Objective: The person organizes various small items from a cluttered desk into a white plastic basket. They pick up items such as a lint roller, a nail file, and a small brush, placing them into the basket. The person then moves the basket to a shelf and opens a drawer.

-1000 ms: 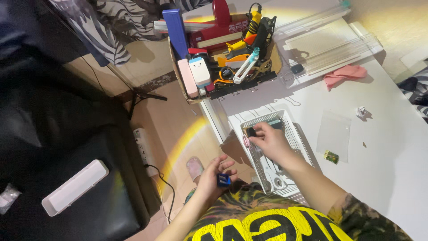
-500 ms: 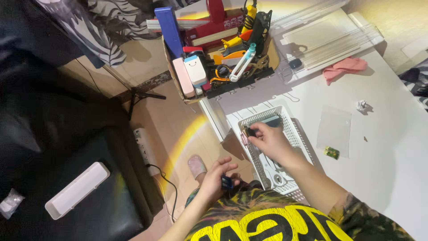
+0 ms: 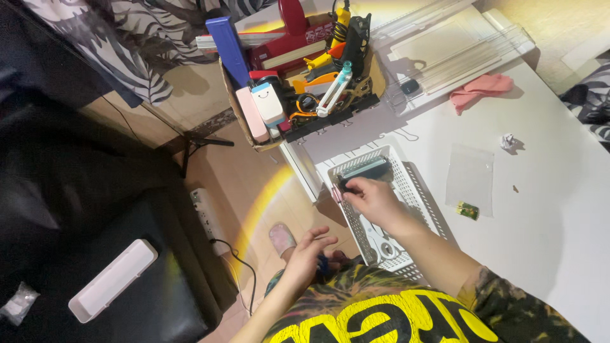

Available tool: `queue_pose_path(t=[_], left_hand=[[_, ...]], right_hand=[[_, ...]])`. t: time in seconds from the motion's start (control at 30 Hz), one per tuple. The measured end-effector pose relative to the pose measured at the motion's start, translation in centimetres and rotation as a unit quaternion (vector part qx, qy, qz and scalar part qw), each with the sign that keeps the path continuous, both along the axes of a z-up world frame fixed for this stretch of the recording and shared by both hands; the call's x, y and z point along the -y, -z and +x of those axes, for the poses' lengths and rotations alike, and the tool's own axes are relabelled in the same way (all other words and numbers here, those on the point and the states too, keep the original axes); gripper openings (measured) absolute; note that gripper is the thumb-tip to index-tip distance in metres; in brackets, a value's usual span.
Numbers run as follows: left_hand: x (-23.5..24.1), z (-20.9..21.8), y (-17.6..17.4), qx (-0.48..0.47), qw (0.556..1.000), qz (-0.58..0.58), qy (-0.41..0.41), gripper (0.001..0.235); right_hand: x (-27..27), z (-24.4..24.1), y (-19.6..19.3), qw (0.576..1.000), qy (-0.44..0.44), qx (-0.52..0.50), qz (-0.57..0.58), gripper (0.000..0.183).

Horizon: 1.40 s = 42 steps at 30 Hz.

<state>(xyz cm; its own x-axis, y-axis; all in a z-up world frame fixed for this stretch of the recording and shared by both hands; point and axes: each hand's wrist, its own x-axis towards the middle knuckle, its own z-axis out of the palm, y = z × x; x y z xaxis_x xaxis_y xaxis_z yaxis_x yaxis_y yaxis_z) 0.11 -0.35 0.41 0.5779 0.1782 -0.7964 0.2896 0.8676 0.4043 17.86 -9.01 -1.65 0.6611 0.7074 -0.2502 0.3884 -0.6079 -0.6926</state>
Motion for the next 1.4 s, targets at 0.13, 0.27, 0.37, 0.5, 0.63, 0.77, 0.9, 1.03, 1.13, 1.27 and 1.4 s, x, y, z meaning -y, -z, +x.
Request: queue_pose_path(t=[0.13,0.27,0.37,0.5,0.63,0.77,0.9,1.03,1.13,1.27,1.4], left_hand=[[1.4,1.4,4.6,0.068,0.976,0.142,0.15,0.057],[1.5,3.6,4.6,0.074,0.908,0.302,0.28,0.083],[1.6,4.0,4.3,0.065,0.893,0.324,0.305,0.081],[1.8,3.8,5.5,0.048,0.89,0.309,0.332,0.082],[1.8,3.8,5.6,0.05,0.889,0.316,0.328,0.084],[1.8,3.5,4.7,0.053,0.878,0.331,0.342,0.082],[1.6,3.1,3.9,0.064,0.871,0.331,0.358,0.081],[1.8,3.0,4.2,0.061,0.87,0.329,0.361,0.081],[1.8,3.0,5.0,0.062,0.876,0.328,0.348,0.081],[1.8,2.9,5.9,0.074,0.879,0.327,0.34,0.081],[2.3,2.9,5.7,0.072,0.88,0.327,0.336,0.08]], right_hand=[[-0.5,1.2,2.8,0.986,-0.019,0.107,0.124,0.027],[-1.5,1.7,3.7,0.978,-0.021,0.148,0.147,0.023],[-1.7,1.5,3.7,0.969,-0.072,0.206,0.117,0.02],[-1.6,1.6,4.7,0.958,-0.125,0.255,0.045,0.022],[-1.7,2.2,3.4,0.95,-0.176,0.259,0.002,0.03],[-1.1,2.3,5.0,0.942,-0.192,0.276,0.009,0.042],[0.0,2.8,6.4,0.939,-0.179,0.271,0.109,0.033],[0.5,2.1,4.7,0.938,-0.207,0.261,0.094,0.031],[0.7,1.6,4.2,0.934,-0.225,0.26,0.102,0.023],[1.2,1.6,3.6,0.943,-0.215,0.219,0.129,0.016],[1.1,1.4,2.7,0.952,-0.22,0.186,0.1,0.017]])
